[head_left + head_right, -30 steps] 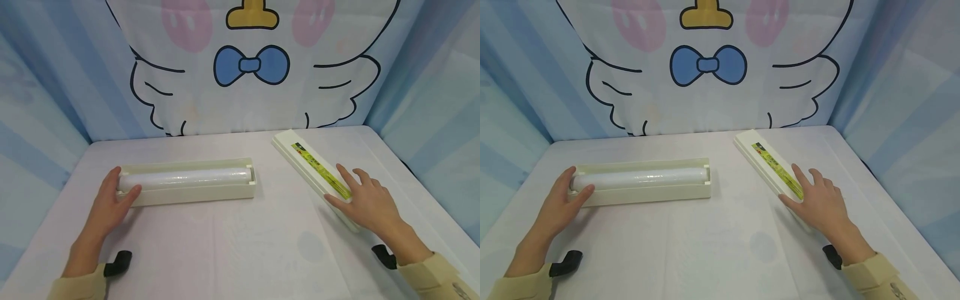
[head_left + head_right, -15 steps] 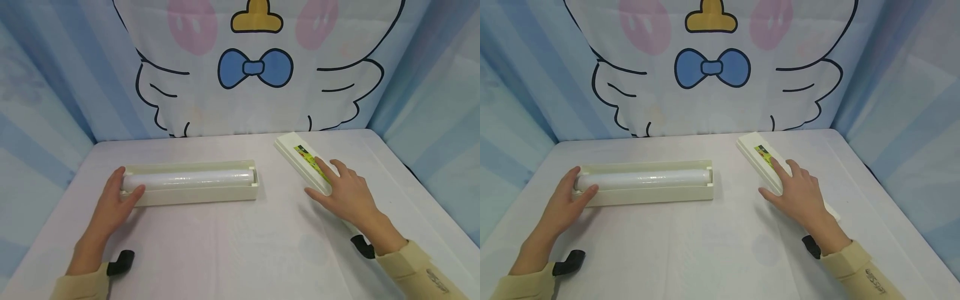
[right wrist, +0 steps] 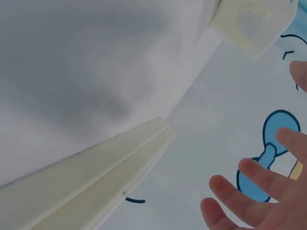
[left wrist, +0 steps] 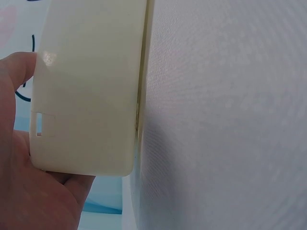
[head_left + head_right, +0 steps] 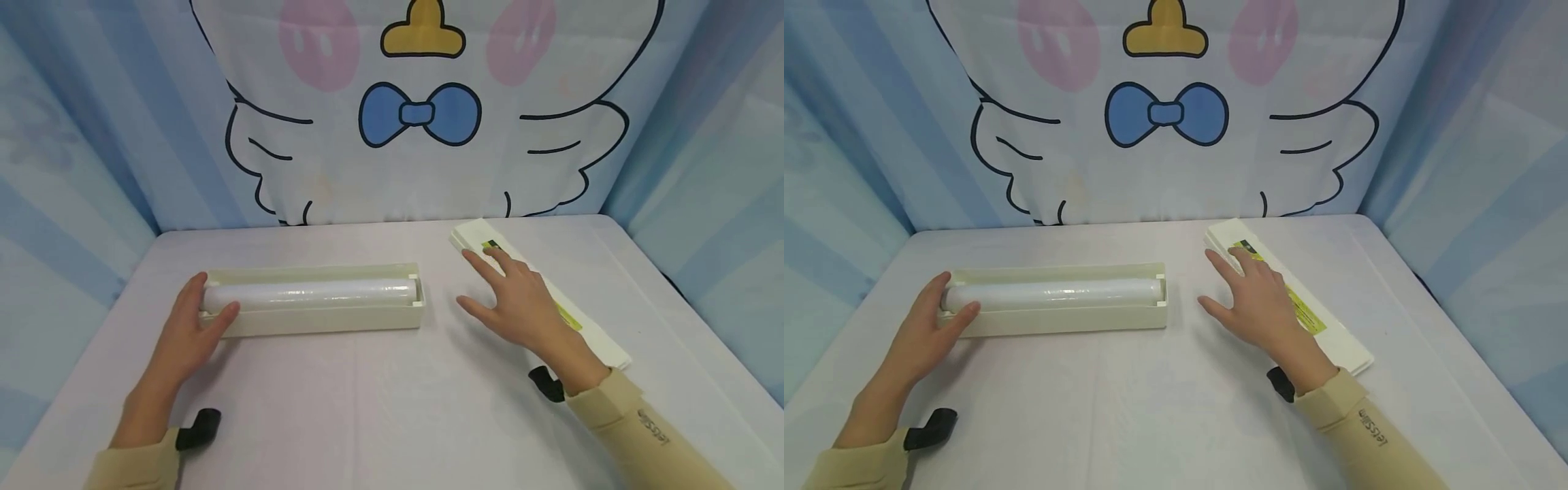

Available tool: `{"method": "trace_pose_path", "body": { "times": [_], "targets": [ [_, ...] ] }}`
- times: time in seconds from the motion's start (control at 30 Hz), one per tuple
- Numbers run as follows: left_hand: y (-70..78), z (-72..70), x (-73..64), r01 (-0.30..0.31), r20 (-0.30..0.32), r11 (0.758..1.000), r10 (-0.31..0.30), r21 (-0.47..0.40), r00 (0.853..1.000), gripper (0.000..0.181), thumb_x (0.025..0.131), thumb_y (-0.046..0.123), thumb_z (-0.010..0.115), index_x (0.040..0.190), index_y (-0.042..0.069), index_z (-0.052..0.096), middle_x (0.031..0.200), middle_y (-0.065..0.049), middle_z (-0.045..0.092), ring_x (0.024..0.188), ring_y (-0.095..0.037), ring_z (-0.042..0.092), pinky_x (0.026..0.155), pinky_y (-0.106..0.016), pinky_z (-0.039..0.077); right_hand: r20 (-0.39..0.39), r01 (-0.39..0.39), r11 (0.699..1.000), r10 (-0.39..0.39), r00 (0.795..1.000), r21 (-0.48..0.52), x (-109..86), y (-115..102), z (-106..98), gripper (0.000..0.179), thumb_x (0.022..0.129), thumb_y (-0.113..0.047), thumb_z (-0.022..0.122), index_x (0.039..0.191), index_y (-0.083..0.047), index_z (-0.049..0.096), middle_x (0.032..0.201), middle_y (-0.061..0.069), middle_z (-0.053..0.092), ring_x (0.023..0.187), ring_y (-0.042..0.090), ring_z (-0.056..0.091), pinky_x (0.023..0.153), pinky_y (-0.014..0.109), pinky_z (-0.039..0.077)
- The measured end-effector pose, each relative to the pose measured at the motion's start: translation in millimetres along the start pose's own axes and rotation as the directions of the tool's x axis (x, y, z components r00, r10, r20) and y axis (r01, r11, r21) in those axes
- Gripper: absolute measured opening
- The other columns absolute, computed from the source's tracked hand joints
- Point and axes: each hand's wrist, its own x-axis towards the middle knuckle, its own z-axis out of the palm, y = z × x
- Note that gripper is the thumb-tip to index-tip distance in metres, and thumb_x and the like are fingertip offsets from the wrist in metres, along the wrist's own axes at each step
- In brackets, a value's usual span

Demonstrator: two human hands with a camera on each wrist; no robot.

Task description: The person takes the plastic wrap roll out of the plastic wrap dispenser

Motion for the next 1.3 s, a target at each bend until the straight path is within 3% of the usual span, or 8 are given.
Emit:
{"method": "trace_pose_path", "body": {
  "times": [0.2,0.37,0.63,1.0,1.3],
  "targets": [
    [0.7,-0.9,-0.8,0.027,0.003,1.0,-0.027,0.003,1.0,0.088,0.105,0.046,0.051,0.158,-0.006,0.003,0.162,-0.033,0.005,0.146,-0.053,0.009,0.113,-0.07,0.012,0.023,0.07,0.996,-0.071,0.997,0.063,21.7,-21,12,0.07,0.095,-0.04,0.068,0.157,-0.021,0.04,0.15,0.018,0.045,0.13,0.044,0.048,0.106,0.06,0.038],
    [0.2,0.0,-0.5,0.025,0.004,1.0,-0.025,-0.004,1.0,0.088,0.105,0.045,0.051,0.159,-0.005,0.004,0.162,-0.033,0.005,0.147,-0.053,0.009,0.113,-0.07,0.012,0.032,0.122,0.985,-0.126,0.991,0.119,36.9,-39,19,0.066,0.097,-0.04,0.066,0.155,-0.023,0.042,0.148,0.013,0.049,0.127,0.04,0.051,0.102,0.057,0.043],
    [-2.4,-0.9,-0.2,-0.007,-0.005,1.0,0.007,-0.01,1.0,0.087,0.104,0.044,0.053,0.158,-0.006,0.006,0.162,-0.033,0.007,0.147,-0.053,0.01,0.113,-0.069,0.012,0.035,0.197,0.972,-0.203,0.979,0.129,50.5,-58,26,0.06,0.097,-0.04,0.067,0.151,-0.022,0.05,0.143,0.009,0.055,0.126,0.036,0.052,0.099,0.055,0.045],
    [-4.7,-3.3,-0.1,-0.008,0.004,1.0,0.008,-0.013,1.0,0.087,0.104,0.043,0.053,0.159,-0.005,0.004,0.162,-0.032,0.005,0.147,-0.052,0.009,0.114,-0.068,0.012,0.043,0.286,0.946,-0.295,0.954,0.156,60.0,-67,34,0.047,0.096,-0.036,0.068,0.14,-0.019,0.063,0.13,0.008,0.065,0.122,0.034,0.055,0.095,0.054,0.046],
    [-5.6,-4.9,-0.3,-0.017,0.004,1.0,0.017,-0.011,1.0,0.088,0.104,0.042,0.054,0.159,-0.006,0.005,0.163,-0.032,0.006,0.148,-0.051,0.01,0.115,-0.066,0.013,0.138,0.275,0.946,-0.3,0.944,0.171,72.8,-71,35,0.038,0.094,-0.035,0.071,0.128,-0.02,0.072,0.122,0.002,0.071,0.126,0.031,0.052,0.101,0.059,0.037]
  ]
}}
